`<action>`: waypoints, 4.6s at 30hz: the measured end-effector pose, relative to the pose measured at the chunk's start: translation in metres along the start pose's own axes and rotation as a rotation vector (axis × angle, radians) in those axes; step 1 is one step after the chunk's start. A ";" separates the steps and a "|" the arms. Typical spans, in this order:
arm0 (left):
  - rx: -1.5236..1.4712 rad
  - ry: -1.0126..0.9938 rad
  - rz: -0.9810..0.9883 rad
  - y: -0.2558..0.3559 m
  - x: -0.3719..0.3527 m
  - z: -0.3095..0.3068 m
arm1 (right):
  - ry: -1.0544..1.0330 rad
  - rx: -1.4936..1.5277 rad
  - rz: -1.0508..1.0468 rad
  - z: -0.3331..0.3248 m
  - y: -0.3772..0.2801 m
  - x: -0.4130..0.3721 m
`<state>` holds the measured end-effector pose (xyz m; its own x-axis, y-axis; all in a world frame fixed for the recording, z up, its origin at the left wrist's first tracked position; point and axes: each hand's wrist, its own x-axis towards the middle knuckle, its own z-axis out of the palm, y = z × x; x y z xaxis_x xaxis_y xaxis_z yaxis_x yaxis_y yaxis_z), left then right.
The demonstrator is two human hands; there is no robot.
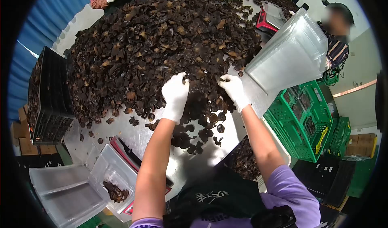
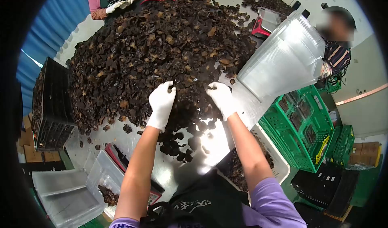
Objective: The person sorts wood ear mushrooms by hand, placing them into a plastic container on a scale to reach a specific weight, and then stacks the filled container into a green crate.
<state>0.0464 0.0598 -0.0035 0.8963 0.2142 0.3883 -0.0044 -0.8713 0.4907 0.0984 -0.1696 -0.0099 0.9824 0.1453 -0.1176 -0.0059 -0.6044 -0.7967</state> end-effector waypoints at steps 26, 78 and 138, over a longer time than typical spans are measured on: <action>-0.863 0.184 -0.957 0.022 -0.215 -0.276 | -0.752 0.974 0.254 0.070 -0.096 -0.166; -1.076 0.268 -0.963 -0.028 -0.220 -0.090 | -0.570 1.332 0.299 0.049 -0.015 -0.148; -0.035 0.044 -0.286 -0.039 -0.087 -0.013 | -0.470 1.365 0.134 0.032 -0.022 -0.075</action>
<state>-0.0376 0.0809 -0.0460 0.8433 0.4685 0.2633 0.2297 -0.7571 0.6116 0.0194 -0.1423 -0.0021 0.8107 0.5497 -0.2015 -0.5251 0.5305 -0.6655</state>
